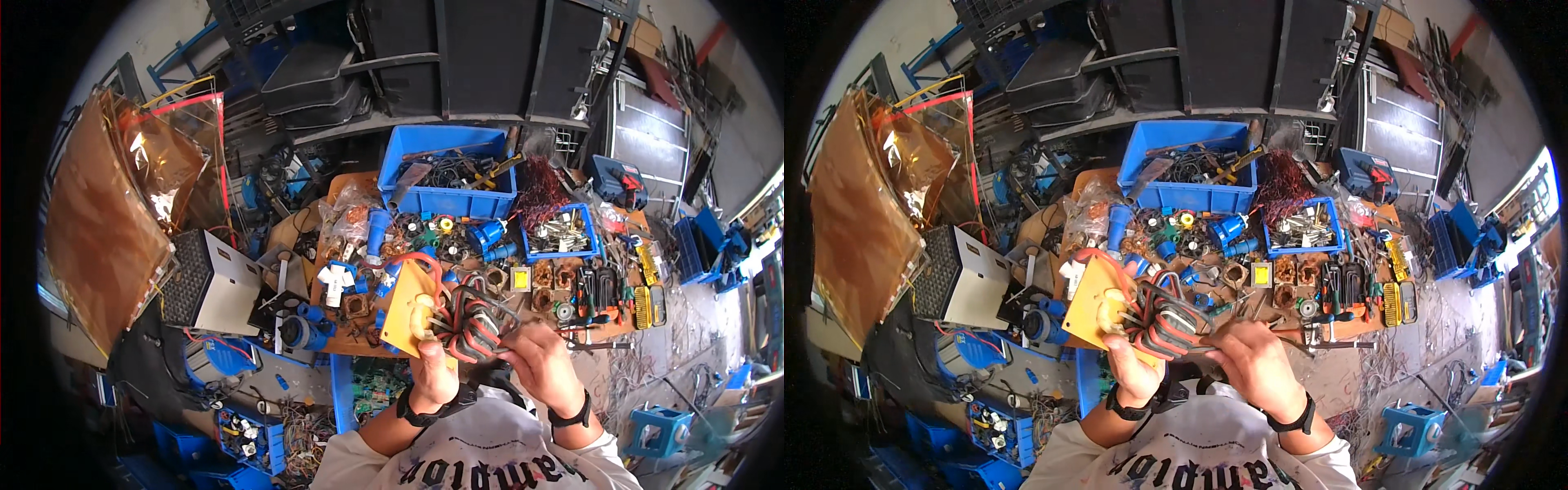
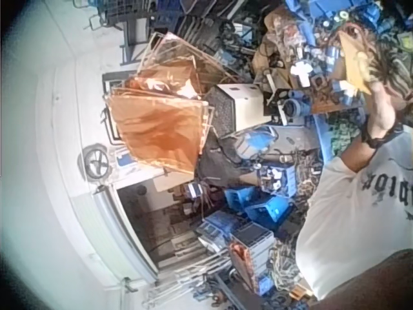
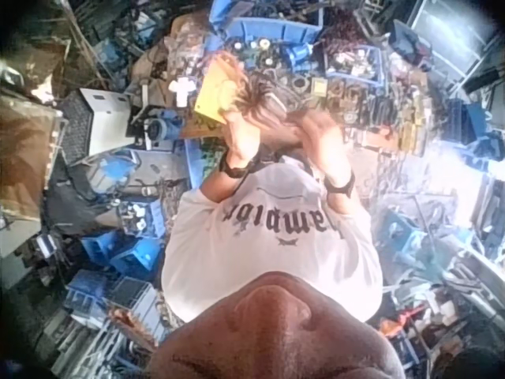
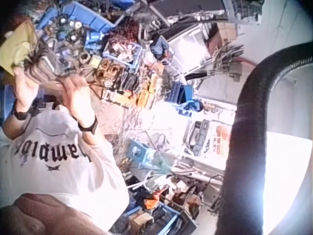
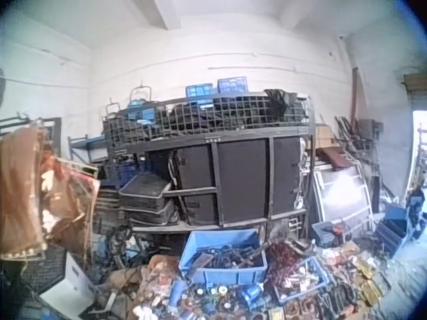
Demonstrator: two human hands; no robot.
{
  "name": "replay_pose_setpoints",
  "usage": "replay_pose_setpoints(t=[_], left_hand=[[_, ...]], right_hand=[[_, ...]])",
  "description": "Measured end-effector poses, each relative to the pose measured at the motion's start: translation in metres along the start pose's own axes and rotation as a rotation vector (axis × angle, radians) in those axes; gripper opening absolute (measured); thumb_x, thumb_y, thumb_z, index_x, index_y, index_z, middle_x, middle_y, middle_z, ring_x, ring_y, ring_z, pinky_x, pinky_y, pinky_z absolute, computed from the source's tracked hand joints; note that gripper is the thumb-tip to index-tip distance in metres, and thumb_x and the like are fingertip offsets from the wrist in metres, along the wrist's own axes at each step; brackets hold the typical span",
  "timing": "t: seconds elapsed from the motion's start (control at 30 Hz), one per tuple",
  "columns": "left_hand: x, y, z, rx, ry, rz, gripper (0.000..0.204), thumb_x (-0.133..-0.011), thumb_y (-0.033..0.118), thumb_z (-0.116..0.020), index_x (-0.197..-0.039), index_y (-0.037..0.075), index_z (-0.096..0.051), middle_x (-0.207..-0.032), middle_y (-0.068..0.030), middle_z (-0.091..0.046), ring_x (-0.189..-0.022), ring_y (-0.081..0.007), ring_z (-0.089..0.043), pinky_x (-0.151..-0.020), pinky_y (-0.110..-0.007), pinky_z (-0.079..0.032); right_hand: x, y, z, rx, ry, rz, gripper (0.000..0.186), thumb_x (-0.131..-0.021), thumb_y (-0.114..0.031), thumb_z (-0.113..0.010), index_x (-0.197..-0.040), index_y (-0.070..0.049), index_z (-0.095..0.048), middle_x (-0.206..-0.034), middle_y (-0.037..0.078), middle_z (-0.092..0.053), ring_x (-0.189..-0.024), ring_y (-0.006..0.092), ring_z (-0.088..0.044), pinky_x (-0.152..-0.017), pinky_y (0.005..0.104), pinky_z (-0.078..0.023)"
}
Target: The person holds a yellow circuit board with attached red and black wires in a cluttered workshop. They repeatedly inspect the connections, twist the wires, and adjust the components on the board using their hands. The person manipulates the board and wires throughout the clip without using external tools.
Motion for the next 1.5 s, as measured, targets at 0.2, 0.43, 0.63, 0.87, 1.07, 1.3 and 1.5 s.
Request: replay_pose_setpoints(t=[0.2, 0.43, 0.63, 0.87, 1.07, 1.3, 1.5], left_hand=[[-0.001, -0.007, 0.006, 0.006, 0.003, -0.005, 0.090, -0.090, 0.065, -0.041, -0.144, -0.002, -0.016, -0.145, -0.0177, -0.029, -0.116, -0.0245, -0.052, -0.095, -0.039, -0.048], [-0.002, 0.000, -0.004, -0.072, 0.006, -0.036, 0.082, -0.092, 0.063, -0.039, -0.141, -0.002, -0.022, -0.133, -0.0148, -0.043, -0.113, -0.0228, -0.055, -0.094, -0.036, -0.046], [0.008, -0.018, -0.003, -0.067, -0.014, -0.003, 0.074, -0.094, 0.061, -0.036, -0.129, -0.004, -0.040, -0.118, -0.0129, -0.056, -0.105, -0.0212, -0.057, -0.089, -0.033, -0.047], [0.007, -0.018, -0.002, -0.018, 0.013, -0.004, 0.080, -0.094, 0.058, -0.041, -0.143, -0.003, -0.024, -0.133, -0.0138, -0.044, -0.116, -0.0224, -0.050, -0.098, -0.036, -0.040], [-0.002, -0.015, 0.007, -0.048, -0.021, -0.036, 0.087, -0.091, 0.064, -0.041, -0.145, -0.001, -0.019, -0.141, -0.0143, -0.037, -0.114, -0.0225, -0.051, -0.095, -0.036, -0.045], [-0.002, -0.010, 0.003, -0.080, 0.035, -0.075, 0.089, -0.090, 0.065, -0.042, -0.145, 0.000, -0.020, -0.143, -0.0137, -0.035, -0.109, -0.0215, -0.054, -0.094, -0.037, -0.046], [-0.006, -0.015, 0.016, -0.040, 0.082, -0.058, 0.089, -0.089, 0.066, -0.042, -0.146, 0.000, -0.019, -0.136, -0.0124, -0.041, -0.106, -0.0213, -0.056, -0.085, -0.042, -0.052]], right_hand=[[0.003, -0.001, -0.011, -0.094, 0.057, -0.014, 0.012, -0.078, -0.011, -0.071, -0.087, -0.004, -0.067, -0.071, 0.009, -0.059, -0.066, 0.0292, -0.059, -0.057, 0.0378, -0.045], [-0.002, -0.004, -0.009, -0.179, 0.114, -0.050, 0.011, -0.080, -0.011, -0.069, -0.084, -0.002, -0.065, -0.064, 0.011, -0.056, -0.058, 0.0313, -0.056, -0.054, 0.0394, -0.044], [-0.002, -0.004, -0.011, -0.220, 0.096, -0.086, 0.011, -0.081, -0.007, -0.067, -0.076, -0.001, -0.059, -0.062, 0.012, -0.052, -0.057, 0.0336, -0.053, -0.052, 0.0408, -0.041], [0.000, -0.001, -0.013, -0.194, -0.006, -0.116, 0.011, -0.080, -0.007, -0.066, -0.081, -0.001, -0.058, -0.069, 0.014, -0.054, -0.066, 0.0350, -0.056, -0.063, 0.0427, -0.045], [0.002, 0.002, 0.001, -0.066, 0.027, -0.088, 0.022, -0.080, -0.006, -0.066, -0.101, -0.004, -0.063, -0.083, 0.009, -0.061, -0.085, 0.0304, -0.060, -0.101, 0.0488, -0.041], [0.006, 0.003, 0.011, 0.162, 0.007, -0.137, 0.018, -0.079, -0.011, -0.068, -0.096, -0.007, -0.066, -0.084, 0.008, -0.064, -0.085, 0.0276, -0.061, -0.099, 0.0470, -0.042], [0.020, 0.019, 0.017, 0.030, -0.066, -0.217, 0.021, -0.079, -0.024, -0.070, -0.090, -0.006, -0.067, -0.083, 0.009, -0.064, -0.082, 0.0294, -0.061, -0.072, 0.0390, -0.047]])
Point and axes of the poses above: each hand's wrist, its own x-axis away from the middle knuckle, its own z-axis out of the back of the hand, y = z × x, the point moved 3 cm from there along -x, towards the middle knuckle
